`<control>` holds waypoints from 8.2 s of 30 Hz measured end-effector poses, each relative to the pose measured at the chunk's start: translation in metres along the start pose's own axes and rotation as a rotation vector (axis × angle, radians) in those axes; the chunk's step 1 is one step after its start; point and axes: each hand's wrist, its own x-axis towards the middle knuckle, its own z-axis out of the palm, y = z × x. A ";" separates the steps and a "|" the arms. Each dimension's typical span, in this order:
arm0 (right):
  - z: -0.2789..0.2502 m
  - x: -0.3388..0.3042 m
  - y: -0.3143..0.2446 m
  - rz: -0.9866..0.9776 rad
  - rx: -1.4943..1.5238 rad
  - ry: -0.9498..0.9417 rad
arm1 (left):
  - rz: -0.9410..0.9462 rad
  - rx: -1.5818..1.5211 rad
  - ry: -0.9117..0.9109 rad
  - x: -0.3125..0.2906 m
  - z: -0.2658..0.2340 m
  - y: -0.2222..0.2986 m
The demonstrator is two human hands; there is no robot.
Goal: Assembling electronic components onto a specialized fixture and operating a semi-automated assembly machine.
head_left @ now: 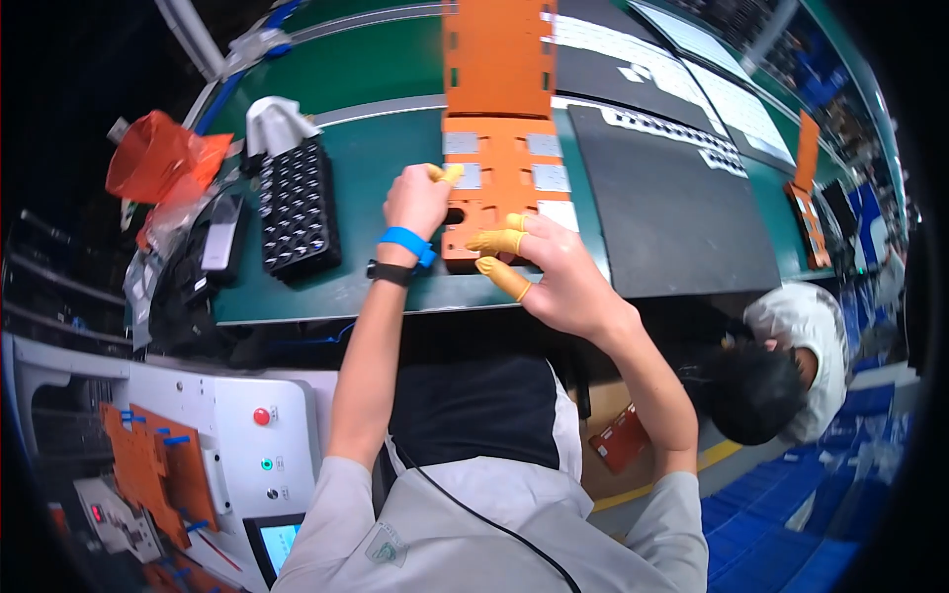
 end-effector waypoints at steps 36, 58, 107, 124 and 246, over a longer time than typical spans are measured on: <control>0.274 0.355 0.085 0.275 0.145 0.071 | 0.002 -0.108 0.044 -0.008 0.009 -0.003; -0.205 0.067 0.096 -0.347 -1.105 0.303 | 0.127 0.127 0.124 -0.021 0.003 0.001; 0.239 0.203 -0.014 0.039 -0.197 0.052 | 0.201 -0.619 0.384 -0.009 0.037 -0.033; 0.224 0.194 -0.040 -0.027 -0.099 0.091 | -0.051 -1.077 0.169 -0.016 0.010 -0.023; 0.009 -0.002 0.071 0.057 0.015 0.412 | 0.000 -0.151 0.041 -0.071 -0.033 0.002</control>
